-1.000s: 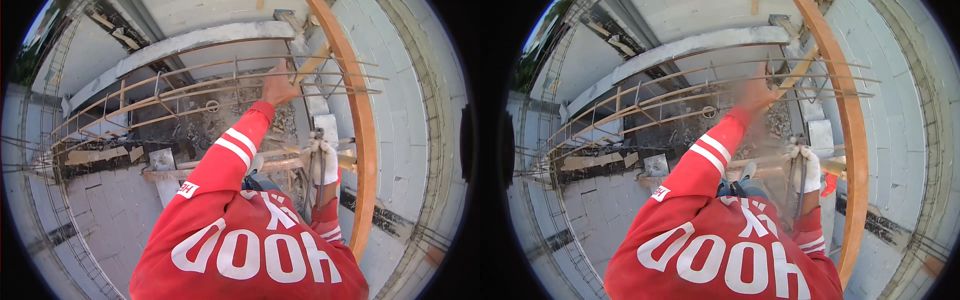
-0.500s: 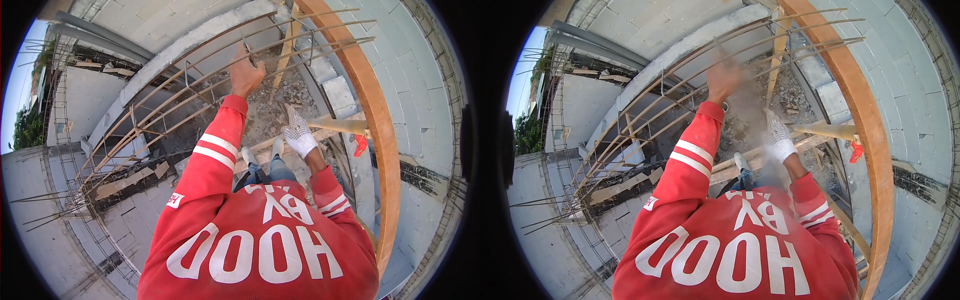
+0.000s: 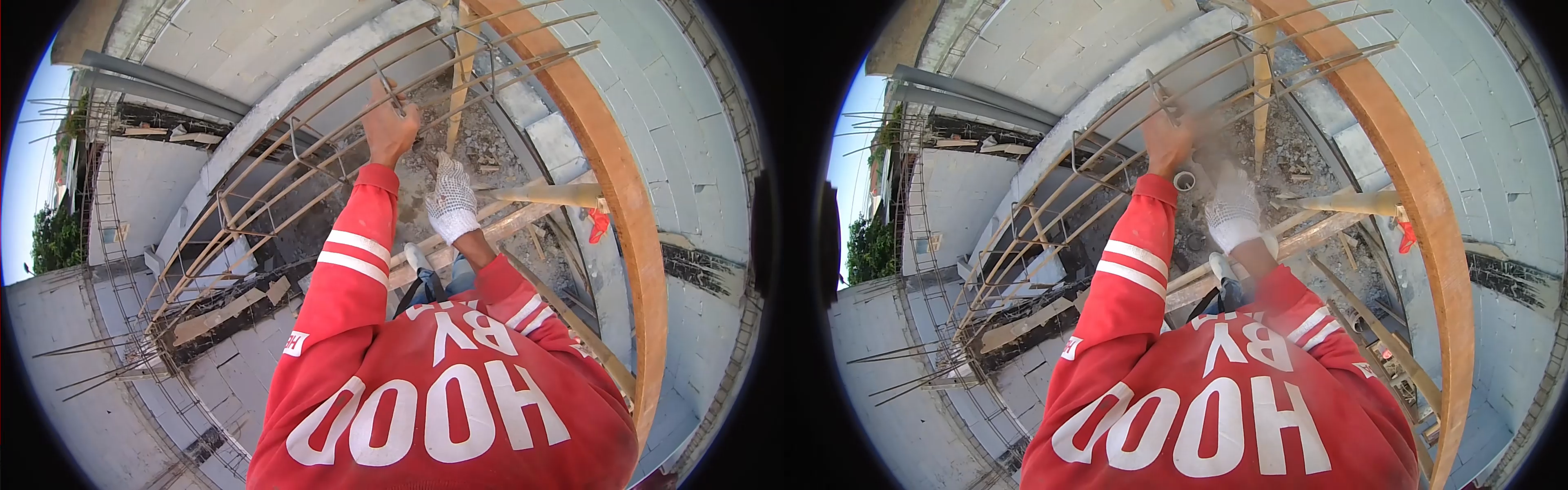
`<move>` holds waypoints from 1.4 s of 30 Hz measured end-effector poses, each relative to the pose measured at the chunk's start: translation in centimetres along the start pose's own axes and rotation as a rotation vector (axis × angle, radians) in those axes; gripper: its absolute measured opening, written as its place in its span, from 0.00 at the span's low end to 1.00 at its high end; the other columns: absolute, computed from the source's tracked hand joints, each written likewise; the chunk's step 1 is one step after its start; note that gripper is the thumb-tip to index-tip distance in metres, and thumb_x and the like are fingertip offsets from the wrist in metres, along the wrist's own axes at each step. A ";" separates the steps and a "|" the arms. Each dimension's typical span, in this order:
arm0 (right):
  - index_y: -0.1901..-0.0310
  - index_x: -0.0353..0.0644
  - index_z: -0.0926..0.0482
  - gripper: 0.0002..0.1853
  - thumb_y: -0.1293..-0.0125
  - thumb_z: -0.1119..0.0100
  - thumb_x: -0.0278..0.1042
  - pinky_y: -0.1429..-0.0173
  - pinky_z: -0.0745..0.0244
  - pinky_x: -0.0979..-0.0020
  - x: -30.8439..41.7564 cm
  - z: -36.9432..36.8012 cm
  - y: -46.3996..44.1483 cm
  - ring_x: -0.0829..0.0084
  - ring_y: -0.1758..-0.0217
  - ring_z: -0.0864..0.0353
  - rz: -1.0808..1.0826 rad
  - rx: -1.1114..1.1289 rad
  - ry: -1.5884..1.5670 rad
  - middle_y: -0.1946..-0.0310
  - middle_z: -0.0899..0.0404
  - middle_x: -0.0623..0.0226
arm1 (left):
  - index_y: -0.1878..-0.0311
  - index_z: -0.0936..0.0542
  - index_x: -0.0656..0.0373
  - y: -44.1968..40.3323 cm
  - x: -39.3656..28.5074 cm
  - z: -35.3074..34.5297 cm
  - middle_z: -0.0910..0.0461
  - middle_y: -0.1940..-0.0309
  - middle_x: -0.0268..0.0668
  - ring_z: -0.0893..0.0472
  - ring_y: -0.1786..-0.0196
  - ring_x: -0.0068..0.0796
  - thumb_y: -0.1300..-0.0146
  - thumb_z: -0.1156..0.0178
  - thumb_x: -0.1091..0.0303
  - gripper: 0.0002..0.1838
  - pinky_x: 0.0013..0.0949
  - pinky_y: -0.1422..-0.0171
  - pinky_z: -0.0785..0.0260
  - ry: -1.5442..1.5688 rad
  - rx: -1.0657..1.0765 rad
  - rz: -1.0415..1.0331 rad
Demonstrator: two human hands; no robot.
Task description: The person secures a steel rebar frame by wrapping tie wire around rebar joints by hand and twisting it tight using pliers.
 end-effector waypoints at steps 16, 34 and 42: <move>0.45 0.37 0.26 0.22 0.38 0.35 0.39 0.62 0.20 0.52 -0.9 2.6 -0.1 0.49 0.67 0.14 0.315 -0.450 -0.148 0.67 0.16 0.55 | 0.53 0.26 0.59 0.4 -0.4 0.7 0.17 0.70 0.43 0.15 0.67 0.42 0.49 0.35 0.73 0.18 0.41 0.57 0.24 0.049 -0.070 -0.057; 0.39 0.40 0.23 0.26 0.38 0.34 0.41 0.39 0.27 0.52 -7.9 -1.0 -1.6 0.46 0.42 0.21 0.140 -0.146 -0.230 0.48 0.18 0.51 | 0.50 0.27 0.63 0.2 1.3 0.0 0.17 0.65 0.44 0.13 0.60 0.38 0.51 0.35 0.74 0.23 0.40 0.50 0.21 0.205 0.064 0.033; 0.30 0.38 0.30 0.42 0.47 0.27 0.41 0.35 0.26 0.59 -9.5 -4.8 -2.7 0.52 0.42 0.19 0.377 0.251 -0.398 0.45 0.19 0.50 | 0.50 0.29 0.62 -0.5 1.9 -0.4 0.19 0.64 0.41 0.16 0.60 0.37 0.53 0.29 0.67 0.27 0.40 0.51 0.23 0.132 0.295 0.087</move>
Point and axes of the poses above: each hand's wrist, its own y-axis away from the middle knuckle, its own z-axis out of the back of the hand, x = y × z, the point moved 10 cm from there along -y, towards the middle knuckle
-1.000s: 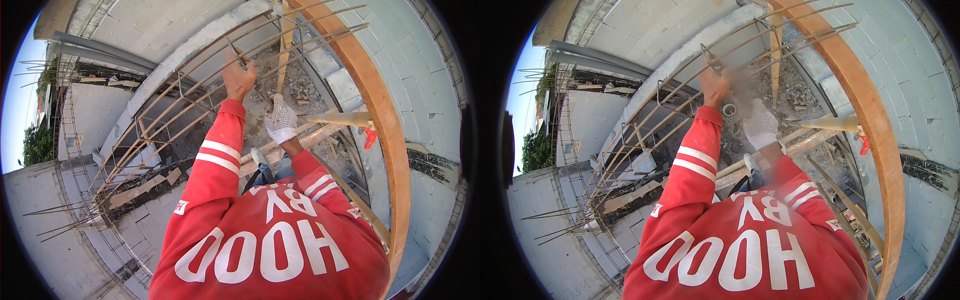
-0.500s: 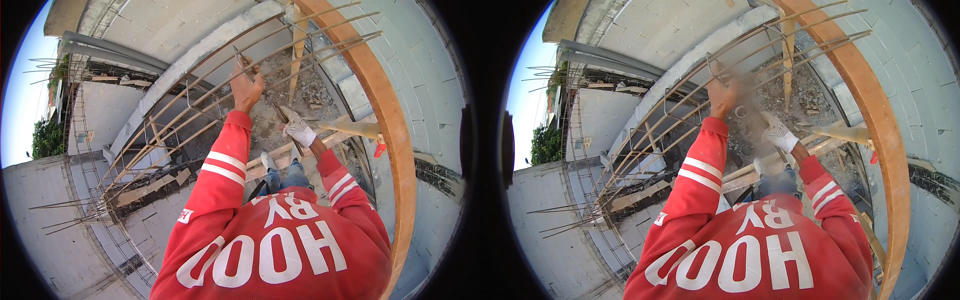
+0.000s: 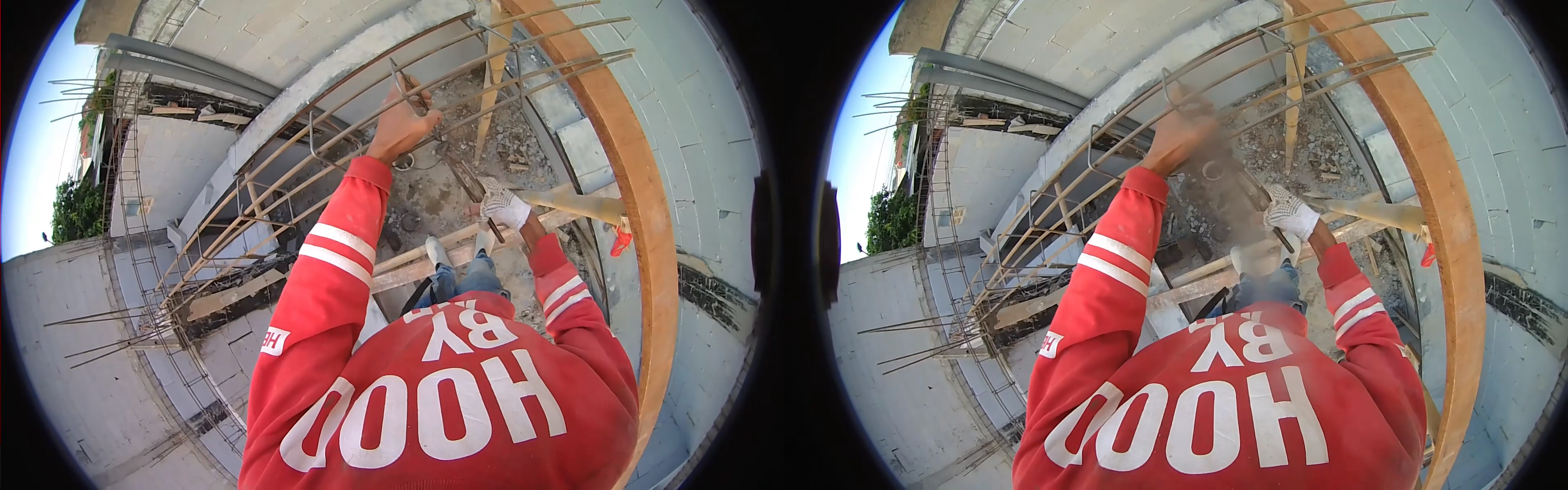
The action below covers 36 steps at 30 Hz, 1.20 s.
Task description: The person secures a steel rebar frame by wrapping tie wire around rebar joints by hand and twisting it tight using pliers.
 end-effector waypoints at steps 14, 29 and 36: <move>0.38 0.46 0.27 0.30 0.42 0.29 0.38 0.44 0.25 0.51 4.7 2.4 1.6 0.48 0.47 0.20 -0.261 -0.543 0.349 0.51 0.19 0.52 | 0.54 0.30 0.61 -0.3 -1.6 -0.2 0.21 0.70 0.38 0.20 0.66 0.35 0.52 0.31 0.65 0.24 0.39 0.56 0.26 -0.074 -0.089 -0.112; 0.42 0.39 0.24 0.19 0.35 0.41 0.29 0.51 0.22 0.61 6.7 0.0 2.8 0.54 0.56 0.18 0.119 -0.488 0.235 0.53 0.19 0.53 | 0.56 0.31 0.60 -1.6 0.9 -1.3 0.22 0.70 0.40 0.20 0.66 0.40 0.56 0.26 0.59 0.29 0.42 0.58 0.27 -0.125 -0.011 -0.081; 0.33 0.41 0.27 0.29 0.37 0.42 0.34 0.29 0.29 0.55 8.2 2.6 3.2 0.48 0.32 0.25 -0.313 -0.413 0.274 0.36 0.24 0.47 | 0.55 0.15 0.63 -1.2 1.0 -2.4 0.16 0.51 0.53 0.19 0.47 0.57 0.42 0.43 0.47 0.26 0.50 0.41 0.28 -0.309 0.069 -0.097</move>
Point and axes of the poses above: each hand's wrist, its own y-axis away from the middle knuckle, its own z-axis out of the back of the hand, x = y × z, the point moved 10 cm from there along -y, towards the middle knuckle
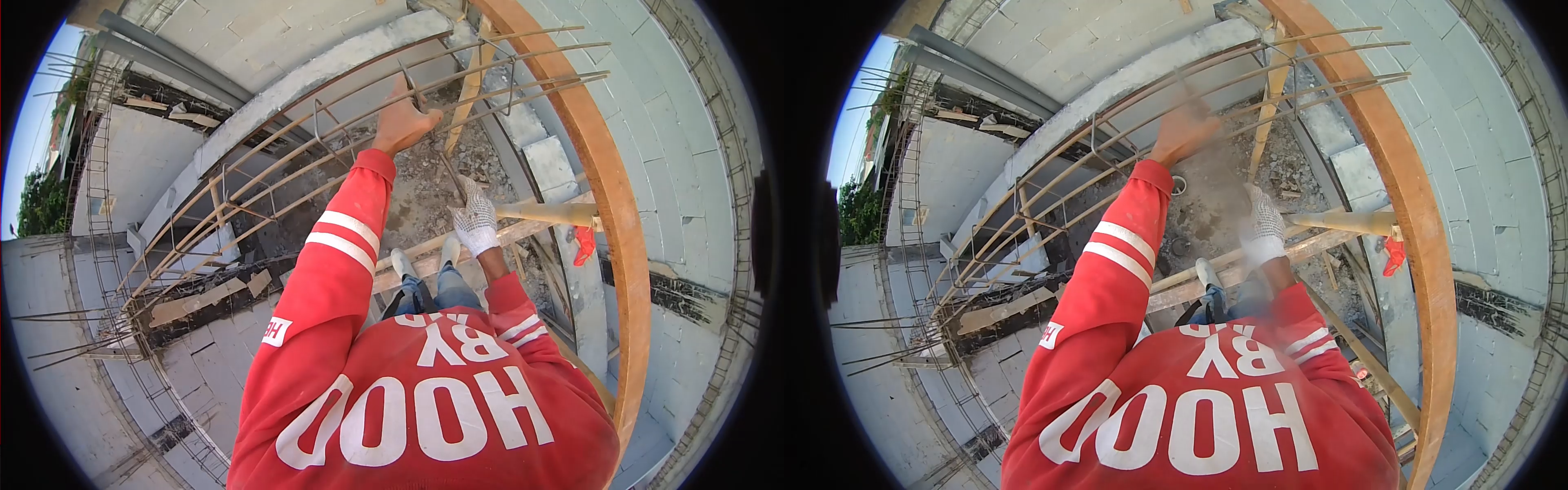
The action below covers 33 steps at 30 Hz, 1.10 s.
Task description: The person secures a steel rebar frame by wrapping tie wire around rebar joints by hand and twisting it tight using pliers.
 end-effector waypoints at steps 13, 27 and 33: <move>0.58 0.37 0.19 0.10 0.41 0.43 0.28 0.59 0.22 0.55 -1.4 -0.8 -4.9 0.45 0.67 0.19 0.339 -0.170 -0.105 0.68 0.19 0.47 | 0.50 0.29 0.63 0.1 -0.4 1.1 0.18 0.65 0.45 0.18 0.59 0.48 0.53 0.28 0.59 0.30 0.45 0.51 0.25 0.167 -0.060 0.080; 0.57 0.39 0.19 0.13 0.34 0.39 0.40 0.58 0.21 0.60 -1.5 -5.7 -8.3 0.52 0.67 0.15 0.466 -0.169 -0.359 0.68 0.16 0.54 | 0.50 0.28 0.62 0.6 0.3 1.6 0.17 0.64 0.44 0.17 0.58 0.46 0.54 0.28 0.62 0.29 0.45 0.49 0.25 0.281 -0.050 0.139; 0.45 0.40 0.19 0.23 0.45 0.27 0.28 0.67 0.22 0.67 -9.9 -12.1 0.2 0.69 0.72 0.17 -0.396 0.818 -1.298 0.65 0.15 0.65 | 0.48 0.28 0.64 1.3 0.0 1.4 0.17 0.64 0.42 0.16 0.58 0.38 0.54 0.27 0.63 0.31 0.40 0.49 0.24 0.415 -0.070 0.108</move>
Point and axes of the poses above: each hand's wrist, its own y-axis away from the middle knuckle, its own z-axis out of the back of the hand, x = y × z, the point moved 10 cm from there along -y, towards the middle knuckle
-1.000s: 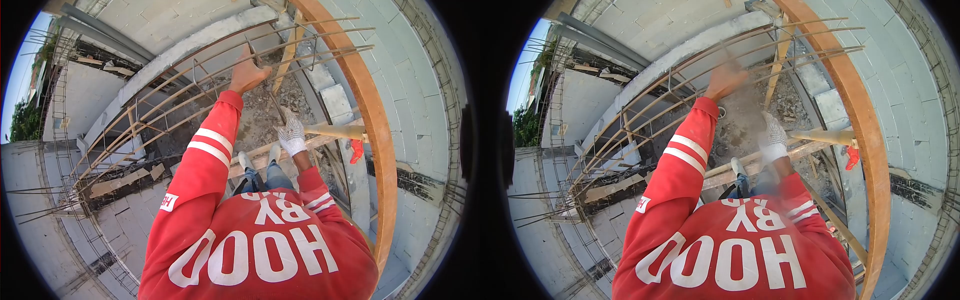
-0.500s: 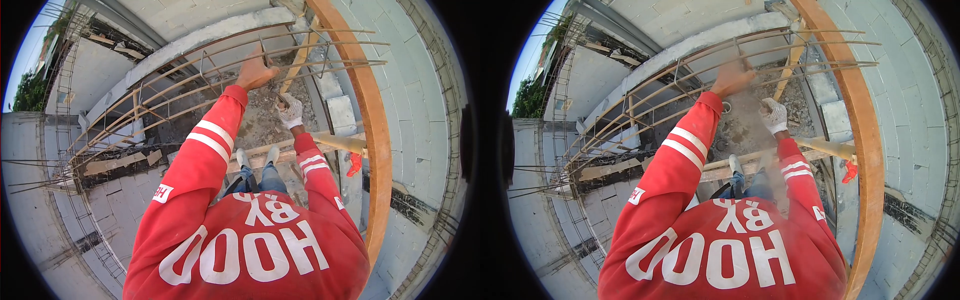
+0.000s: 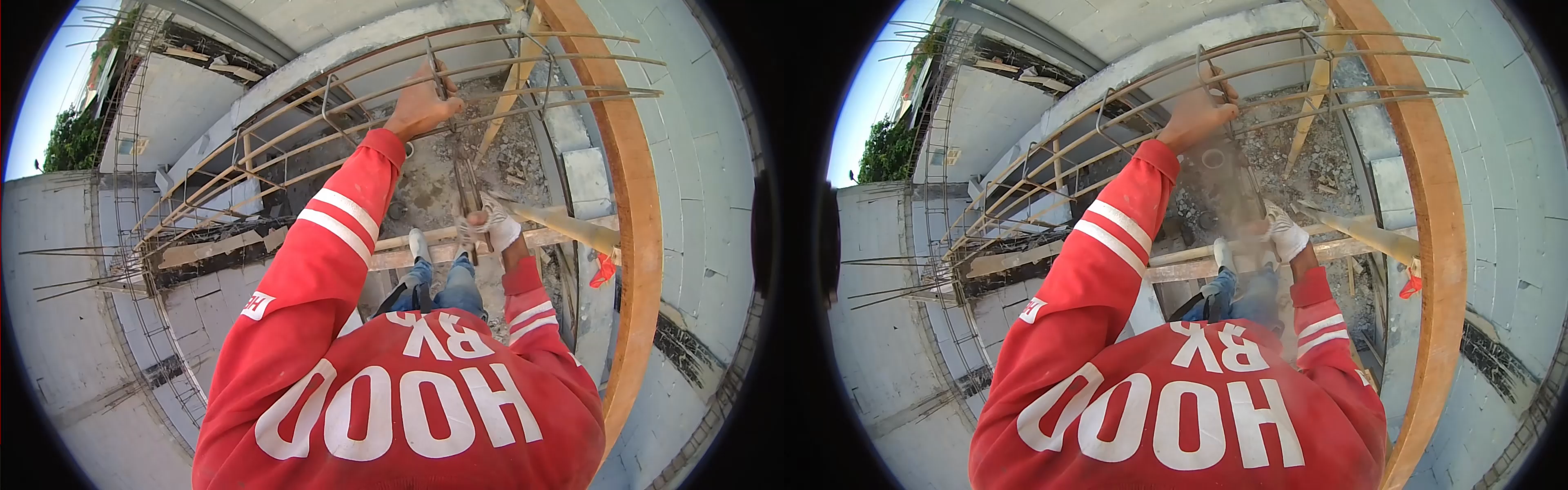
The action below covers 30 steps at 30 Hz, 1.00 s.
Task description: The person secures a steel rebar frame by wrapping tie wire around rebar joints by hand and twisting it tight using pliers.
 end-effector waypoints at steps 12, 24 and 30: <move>0.36 0.33 0.28 0.33 0.43 0.30 0.34 0.38 0.24 0.53 12.8 -9.1 10.5 0.44 0.43 0.21 0.767 -0.894 1.669 0.45 0.22 0.43 | 0.48 0.30 0.61 -0.5 -1.0 -0.1 0.18 0.62 0.41 0.17 0.58 0.40 0.54 0.26 0.62 0.32 0.42 0.49 0.25 -0.155 0.071 0.006; 0.61 0.36 0.18 0.13 0.32 0.29 0.39 0.65 0.24 0.68 8.5 -3.6 2.4 0.73 0.73 0.21 0.508 -0.549 1.292 0.75 0.18 0.68 | 0.50 0.29 0.61 -0.9 -0.2 -0.3 0.19 0.60 0.44 0.19 0.55 0.43 0.56 0.27 0.57 0.32 0.43 0.46 0.27 -0.229 0.068 0.055; 0.68 0.43 0.22 0.12 0.35 0.30 0.40 0.73 0.29 0.71 -0.4 -6.4 2.9 0.74 0.79 0.26 -0.084 0.109 -0.009 0.77 0.22 0.69 | 0.49 0.28 0.61 -0.7 -1.0 -0.2 0.20 0.61 0.44 0.20 0.55 0.45 0.55 0.28 0.56 0.31 0.43 0.46 0.27 -0.140 0.040 -0.002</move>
Point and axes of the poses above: each hand's wrist, its own y-axis away from the middle knuckle, its own z-axis out of the back of the hand, x = y × z, the point moved 10 cm from there along -y, towards the middle knuckle
